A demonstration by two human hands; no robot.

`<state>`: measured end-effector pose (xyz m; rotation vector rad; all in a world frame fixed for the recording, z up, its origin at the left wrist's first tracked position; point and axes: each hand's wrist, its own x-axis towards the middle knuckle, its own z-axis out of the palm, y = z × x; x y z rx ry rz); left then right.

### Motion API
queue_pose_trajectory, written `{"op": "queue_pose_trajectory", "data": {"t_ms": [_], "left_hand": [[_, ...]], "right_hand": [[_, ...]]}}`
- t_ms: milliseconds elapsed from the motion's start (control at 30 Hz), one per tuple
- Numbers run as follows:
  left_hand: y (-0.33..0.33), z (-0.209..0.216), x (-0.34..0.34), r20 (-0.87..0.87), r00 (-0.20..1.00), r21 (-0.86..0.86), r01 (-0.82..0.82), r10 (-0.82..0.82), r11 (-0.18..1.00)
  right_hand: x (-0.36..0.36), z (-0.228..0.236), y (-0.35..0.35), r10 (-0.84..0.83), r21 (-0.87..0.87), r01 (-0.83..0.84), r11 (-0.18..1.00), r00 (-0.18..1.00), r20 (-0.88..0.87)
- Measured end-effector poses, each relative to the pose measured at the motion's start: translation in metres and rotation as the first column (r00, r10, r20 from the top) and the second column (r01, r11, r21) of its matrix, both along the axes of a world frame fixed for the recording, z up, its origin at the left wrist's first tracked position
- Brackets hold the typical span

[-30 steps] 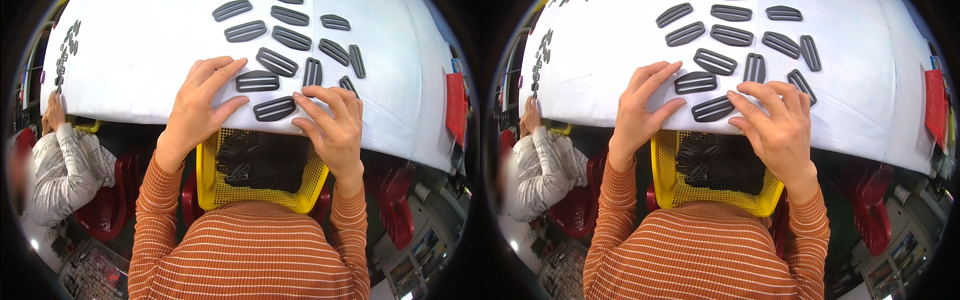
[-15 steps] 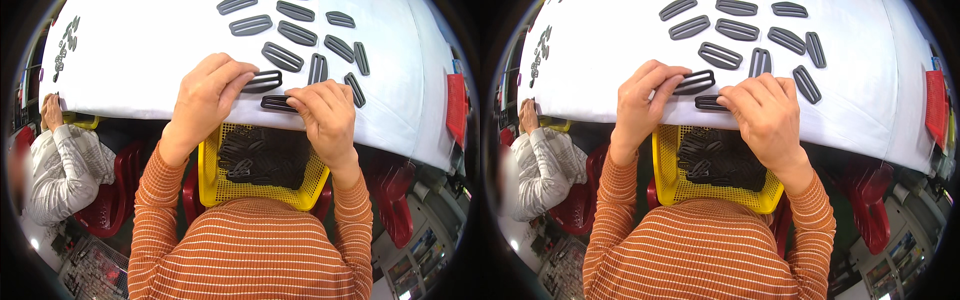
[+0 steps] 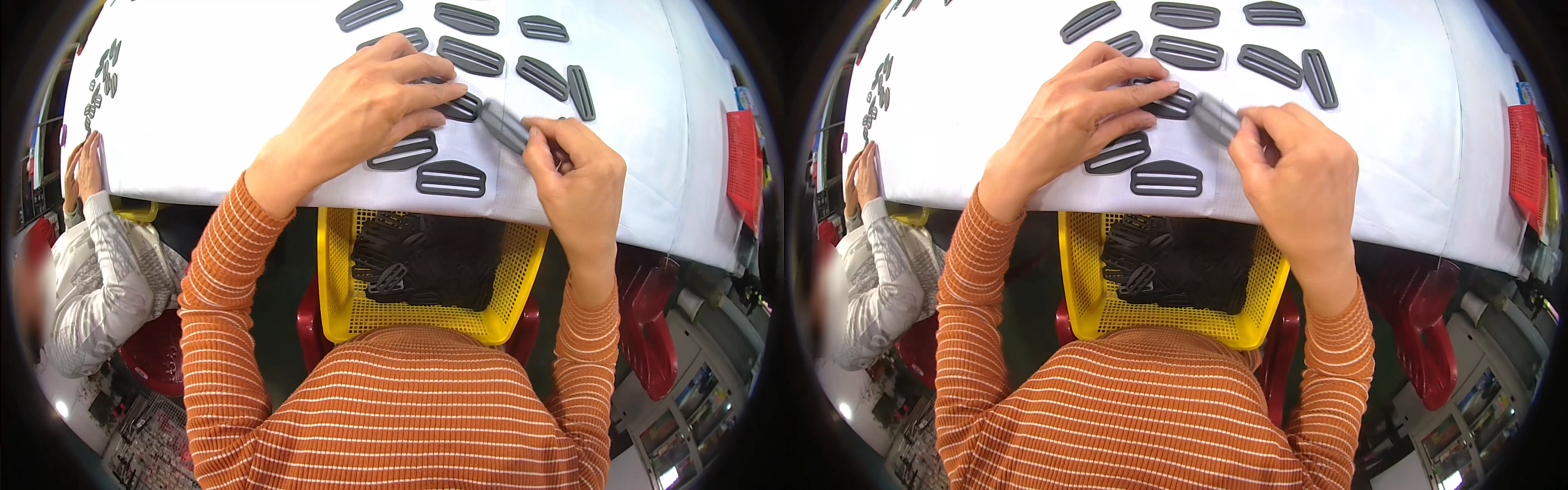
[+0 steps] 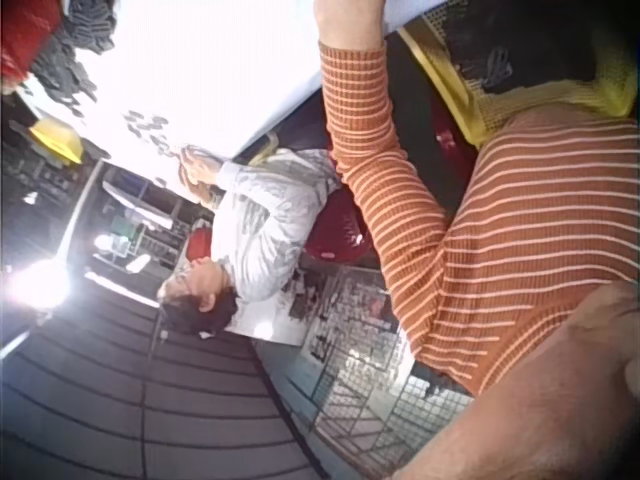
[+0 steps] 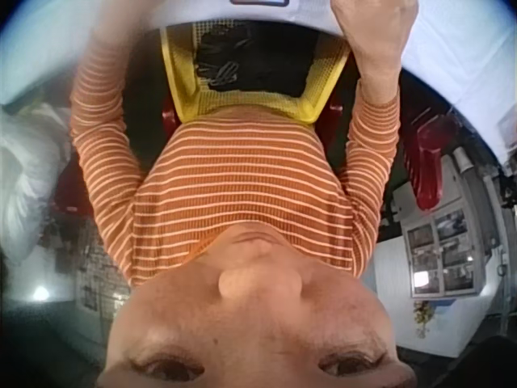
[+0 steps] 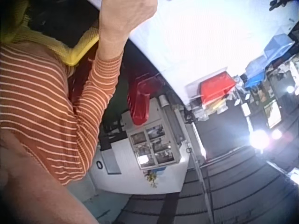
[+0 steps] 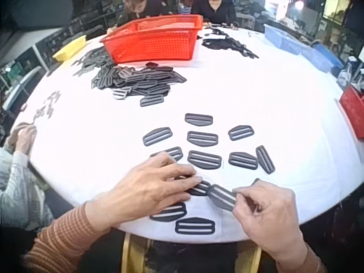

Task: The person repeatedly picks up small black plastic clips from a white table surface and places them into a yellow basket below. The person handles the clips one at a time or in small groups, moving them from the table into the basket throughout the clip.

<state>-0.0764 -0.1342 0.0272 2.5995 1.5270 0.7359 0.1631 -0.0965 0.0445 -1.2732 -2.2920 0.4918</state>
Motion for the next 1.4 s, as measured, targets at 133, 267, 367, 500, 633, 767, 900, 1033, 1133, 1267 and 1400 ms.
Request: {"op": "queue_pose_trajectory", "data": {"t_ms": [133, 267, 367, 500, 633, 767, 900, 1033, 1133, 1267, 1400], "left_hand": [[0.009, -0.001, -0.001, -0.030, 0.997, 0.054, 0.071, -0.070, 0.996], [0.007, 0.002, 0.007, 0.092, 0.996, -0.013, -0.010, 0.011, 1.000], [0.009, 0.000, 0.007, 0.140, 0.989, -0.048, -0.037, 0.044, 0.998], [0.027, 0.005, 0.016, 0.046, 0.995, 0.168, -0.092, 0.085, 0.981], [0.043, -0.006, 0.017, -0.089, 0.995, 0.213, -0.024, 0.044, 0.977], [0.041, -0.001, 0.016, 0.037, 0.997, 0.013, -0.069, 0.069, 0.998], [0.045, -0.008, 0.016, 0.109, 0.986, 0.062, -0.133, 0.126, 0.989], [0.062, -0.002, 0.010, -0.093, 0.978, 0.203, -0.165, 0.187, 0.965], [0.071, -0.007, 0.003, -0.163, 0.971, 0.201, -0.142, 0.175, 0.969], [0.081, -0.009, -0.001, -0.178, 0.977, 0.234, -0.076, 0.119, 0.969], [0.073, -0.009, 0.005, 0.030, 0.988, 0.063, -0.155, 0.153, 0.986]], "right_hand": [[0.010, 0.000, 0.015, 0.046, -0.094, -0.047, 0.994, 0.999, -0.016], [0.008, -0.014, 0.051, 0.103, 0.390, -0.123, 0.913, 0.992, 0.072], [0.011, -0.025, 0.067, 0.133, 0.504, -0.222, 0.835, 0.969, 0.207], [0.010, -0.016, 0.069, 0.059, 0.376, -0.111, 0.920, 0.987, 0.146], [0.017, -0.017, 0.064, 0.014, 0.239, -0.020, 0.971, 1.000, 0.028], [0.040, 0.000, 0.030, -0.006, 0.215, -0.028, 0.976, 0.988, 0.155], [0.049, -0.009, 0.011, 0.007, 0.291, -0.069, 0.954, 0.978, 0.211], [0.058, -0.009, 0.021, -0.018, 0.286, -0.004, 0.958, 0.997, 0.075], [0.065, 0.003, 0.034, -0.070, -0.064, 0.069, 0.996, 0.997, -0.011], [0.057, -0.003, 0.057, -0.092, 0.062, 0.091, 0.994, 0.996, 0.009], [0.050, -0.018, 0.067, -0.093, 0.207, 0.073, 0.976, 0.992, 0.090]]}}
